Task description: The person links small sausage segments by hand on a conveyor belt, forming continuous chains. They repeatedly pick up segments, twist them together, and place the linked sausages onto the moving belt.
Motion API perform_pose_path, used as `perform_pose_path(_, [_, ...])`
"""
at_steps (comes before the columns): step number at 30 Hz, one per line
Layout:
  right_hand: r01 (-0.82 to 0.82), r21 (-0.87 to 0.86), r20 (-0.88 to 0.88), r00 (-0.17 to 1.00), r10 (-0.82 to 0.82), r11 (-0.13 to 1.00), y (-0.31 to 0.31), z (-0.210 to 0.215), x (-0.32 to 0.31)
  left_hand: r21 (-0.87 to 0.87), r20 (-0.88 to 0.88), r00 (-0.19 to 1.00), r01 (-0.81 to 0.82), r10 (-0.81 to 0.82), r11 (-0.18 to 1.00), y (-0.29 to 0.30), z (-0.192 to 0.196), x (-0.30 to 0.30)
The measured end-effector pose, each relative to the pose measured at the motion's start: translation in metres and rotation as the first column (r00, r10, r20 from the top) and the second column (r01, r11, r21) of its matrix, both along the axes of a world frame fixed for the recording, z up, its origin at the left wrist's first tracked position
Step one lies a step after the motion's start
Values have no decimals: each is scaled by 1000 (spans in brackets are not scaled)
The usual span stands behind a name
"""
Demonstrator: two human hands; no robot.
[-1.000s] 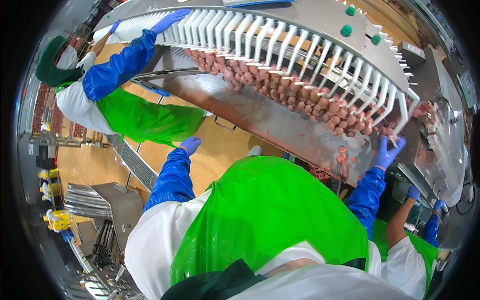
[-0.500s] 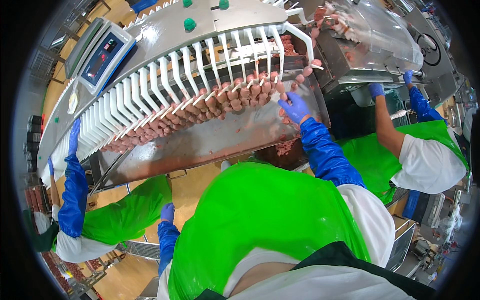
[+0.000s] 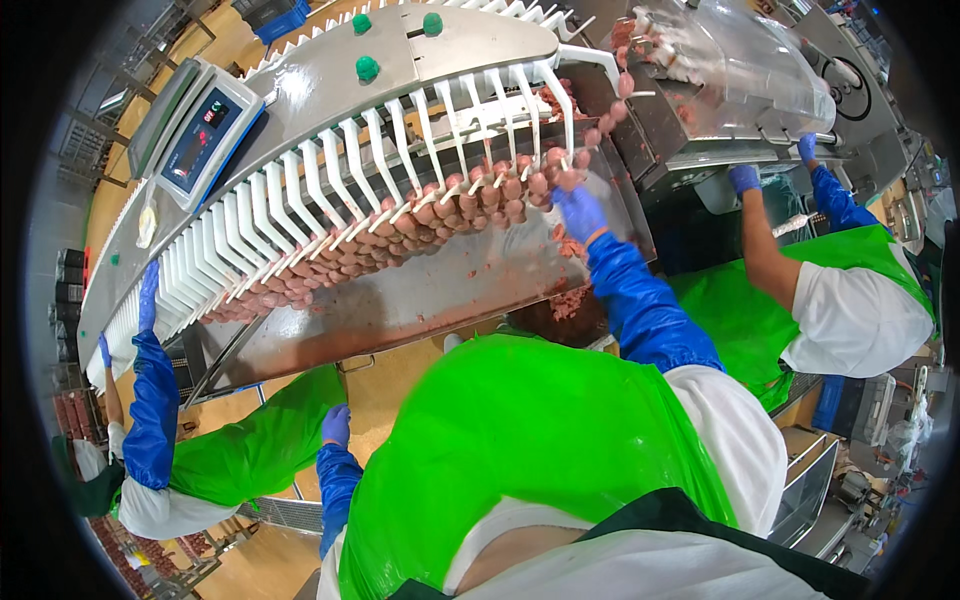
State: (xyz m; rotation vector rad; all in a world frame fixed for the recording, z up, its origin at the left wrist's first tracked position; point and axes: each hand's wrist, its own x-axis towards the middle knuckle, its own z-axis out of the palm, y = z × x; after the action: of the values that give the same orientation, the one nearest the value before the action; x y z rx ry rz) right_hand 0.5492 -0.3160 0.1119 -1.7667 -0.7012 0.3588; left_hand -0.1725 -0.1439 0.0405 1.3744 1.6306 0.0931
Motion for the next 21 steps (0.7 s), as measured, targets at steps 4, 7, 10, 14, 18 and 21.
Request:
perform_pose_path(4, [-167,-65,270,946,179,984,-10,-6,-69,4,-14,1000,19,-19,1000,-4,-5,-6])
perform_pose_path(7, [-230,-177,292,916,274,957,-22,18,-56,-13,-73,996,48,-49,999,-7,-13,-21])
perform_pose_path(10, [192,326,356,882,-308,926,-26,56,-8,-71,0,1000,-27,27,997,-13,-21,-36])
perform_pose_path(14, [73,250,368,915,-164,966,-25,94,65,137,-73,931,366,-359,921,-18,-26,-51])
perform_pose_path(18, [205,111,332,915,-231,972,-21,73,84,183,-93,904,427,-416,886,-11,-21,-40])
perform_pose_path(21, [336,68,309,888,-340,939,-19,49,73,149,-130,939,335,-317,931,-3,-18,-18])
